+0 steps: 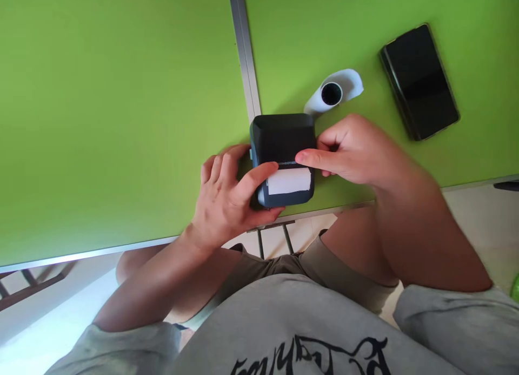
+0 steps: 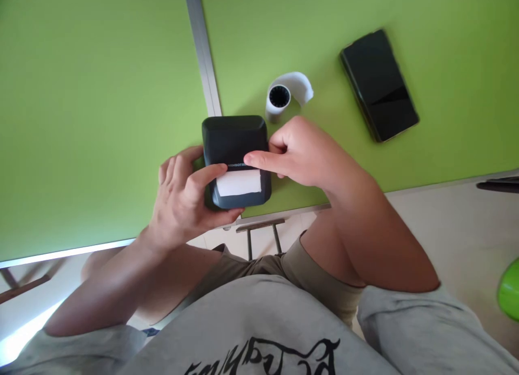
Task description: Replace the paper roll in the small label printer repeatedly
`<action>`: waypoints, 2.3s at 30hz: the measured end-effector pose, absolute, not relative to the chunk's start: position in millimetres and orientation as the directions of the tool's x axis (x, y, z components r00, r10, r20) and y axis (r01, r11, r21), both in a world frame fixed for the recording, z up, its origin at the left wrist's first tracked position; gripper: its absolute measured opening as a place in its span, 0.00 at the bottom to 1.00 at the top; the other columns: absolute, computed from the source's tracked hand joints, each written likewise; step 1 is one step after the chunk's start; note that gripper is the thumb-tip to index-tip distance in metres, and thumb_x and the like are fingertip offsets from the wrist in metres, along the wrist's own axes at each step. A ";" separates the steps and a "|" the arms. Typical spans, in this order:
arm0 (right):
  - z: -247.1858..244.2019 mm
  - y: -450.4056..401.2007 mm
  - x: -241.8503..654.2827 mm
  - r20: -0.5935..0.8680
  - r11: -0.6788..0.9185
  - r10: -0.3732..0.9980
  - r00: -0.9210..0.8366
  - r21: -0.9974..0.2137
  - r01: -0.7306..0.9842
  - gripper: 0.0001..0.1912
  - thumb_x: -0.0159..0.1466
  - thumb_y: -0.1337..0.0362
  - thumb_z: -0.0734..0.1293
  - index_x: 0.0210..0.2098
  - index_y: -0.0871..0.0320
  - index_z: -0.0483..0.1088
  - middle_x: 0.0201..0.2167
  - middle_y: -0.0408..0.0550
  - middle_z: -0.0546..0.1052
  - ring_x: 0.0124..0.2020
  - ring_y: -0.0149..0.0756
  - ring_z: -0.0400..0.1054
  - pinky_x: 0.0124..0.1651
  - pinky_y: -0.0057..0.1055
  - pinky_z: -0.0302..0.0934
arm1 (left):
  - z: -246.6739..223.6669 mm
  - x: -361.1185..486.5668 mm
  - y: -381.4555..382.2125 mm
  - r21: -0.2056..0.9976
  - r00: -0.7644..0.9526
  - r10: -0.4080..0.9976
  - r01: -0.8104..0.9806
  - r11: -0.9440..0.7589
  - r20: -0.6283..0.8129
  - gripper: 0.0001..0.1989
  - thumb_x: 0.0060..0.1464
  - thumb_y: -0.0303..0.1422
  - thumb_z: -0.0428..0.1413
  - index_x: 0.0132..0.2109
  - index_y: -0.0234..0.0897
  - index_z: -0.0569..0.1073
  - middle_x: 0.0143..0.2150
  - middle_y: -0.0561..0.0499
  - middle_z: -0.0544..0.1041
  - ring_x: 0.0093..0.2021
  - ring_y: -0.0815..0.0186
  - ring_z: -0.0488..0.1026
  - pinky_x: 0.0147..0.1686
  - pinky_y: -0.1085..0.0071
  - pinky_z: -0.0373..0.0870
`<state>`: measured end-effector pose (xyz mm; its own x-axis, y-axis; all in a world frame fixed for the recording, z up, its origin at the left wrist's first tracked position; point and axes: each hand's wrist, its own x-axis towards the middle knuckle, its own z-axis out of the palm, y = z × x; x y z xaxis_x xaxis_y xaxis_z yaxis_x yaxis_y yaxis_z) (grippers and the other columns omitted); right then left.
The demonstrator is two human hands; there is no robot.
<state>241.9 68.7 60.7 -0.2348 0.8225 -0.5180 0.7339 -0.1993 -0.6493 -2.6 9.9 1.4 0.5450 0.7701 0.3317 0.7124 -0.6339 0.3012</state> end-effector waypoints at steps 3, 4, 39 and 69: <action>56.5 68.5 244.5 -0.499 -0.211 0.818 -0.285 -0.722 0.660 0.29 0.61 0.47 0.73 0.14 0.58 0.64 0.11 0.39 0.65 0.14 0.21 0.52 0.20 0.32 0.40 | 0.3 -2.5 10.6 0.267 0.543 0.764 0.724 -0.637 0.348 0.34 0.58 0.55 0.59 0.65 0.47 0.59 0.58 0.33 0.71 0.52 0.46 0.73 0.48 0.52 0.67; 54.4 68.1 245.3 -0.491 -0.208 0.814 -0.310 -0.745 0.634 0.28 0.62 0.48 0.73 0.14 0.58 0.64 0.11 0.39 0.66 0.14 0.21 0.53 0.20 0.31 0.41 | 0.1 -2.3 10.6 0.262 0.542 0.762 0.724 -0.638 0.356 0.36 0.58 0.56 0.59 0.65 0.46 0.59 0.58 0.33 0.71 0.52 0.46 0.74 0.47 0.52 0.67; 29.5 54.5 246.8 -0.125 0.027 0.945 -0.301 -0.891 0.454 0.28 0.49 0.54 0.78 0.37 0.50 0.56 0.18 0.30 0.62 0.19 0.26 0.55 0.22 0.29 0.48 | -1.0 -8.8 6.5 0.483 0.473 0.842 0.691 -0.538 0.261 0.48 0.57 0.61 0.58 0.72 0.31 0.61 0.63 0.34 0.76 0.65 0.48 0.74 0.64 0.54 0.69; 66.6 69.5 216.3 -0.105 0.427 0.873 -0.476 -0.306 0.851 0.09 0.62 0.67 0.68 0.42 0.52 0.75 0.29 0.45 0.76 0.23 0.30 0.57 0.30 0.33 0.34 | -0.6 -4.9 9.5 0.434 0.469 0.840 0.720 -0.542 0.273 0.48 0.55 0.65 0.56 0.67 0.32 0.60 0.59 0.33 0.76 0.59 0.46 0.74 0.56 0.56 0.66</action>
